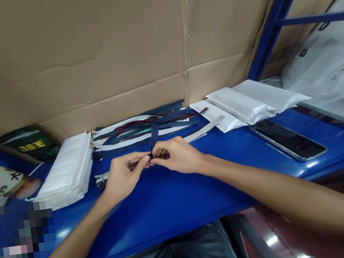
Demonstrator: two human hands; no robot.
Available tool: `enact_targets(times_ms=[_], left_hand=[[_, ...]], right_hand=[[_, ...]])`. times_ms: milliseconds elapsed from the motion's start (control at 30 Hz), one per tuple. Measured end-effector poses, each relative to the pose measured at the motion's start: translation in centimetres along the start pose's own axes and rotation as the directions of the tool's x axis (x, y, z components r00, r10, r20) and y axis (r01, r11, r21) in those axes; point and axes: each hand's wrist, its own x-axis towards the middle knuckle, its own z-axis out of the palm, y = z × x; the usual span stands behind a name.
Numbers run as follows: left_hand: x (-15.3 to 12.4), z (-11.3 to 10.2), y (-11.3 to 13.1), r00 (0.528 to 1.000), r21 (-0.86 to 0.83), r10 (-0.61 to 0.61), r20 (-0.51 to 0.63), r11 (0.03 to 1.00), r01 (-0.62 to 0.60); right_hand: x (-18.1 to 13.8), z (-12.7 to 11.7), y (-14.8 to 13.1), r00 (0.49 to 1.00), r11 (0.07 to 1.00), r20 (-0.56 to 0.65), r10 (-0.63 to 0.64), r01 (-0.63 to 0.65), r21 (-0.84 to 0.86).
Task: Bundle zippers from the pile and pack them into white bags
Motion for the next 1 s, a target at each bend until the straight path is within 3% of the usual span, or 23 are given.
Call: enact_targets(times_ms=[167, 433, 767, 1000], left_hand=[[-0.01, 0.24, 0.19, 1.0, 0.061, 0.01, -0.003, 0.998, -0.009], [-0.28, 0.23, 0.86, 0.997, 0.295, 0.068, 0.036, 0.953, -0.075], [-0.37, 0.32, 0.68, 0.991, 0.364, 0.136, 0.013, 0.922, -0.131], [-0.54, 0.67, 0.61, 0.988, 0.428, 0.135, 0.077, 0.89, -0.155]], right_hand=[[-0.03, 0.18, -0.23, 0.997, 0.995, -0.02, -0.077, 0.075, -0.065], [-0.16, 0.42, -0.14, 1.0, 0.98, -0.012, -0.008, 0.006, -0.199], [0.02, 0.67, -0.58, 0.996, 0.986, 0.017, 0.09, -0.087, -0.142], [-0.14, 0.79, -0.3, 0.995, 0.95, 0.012, 0.097, -0.089, -0.298]])
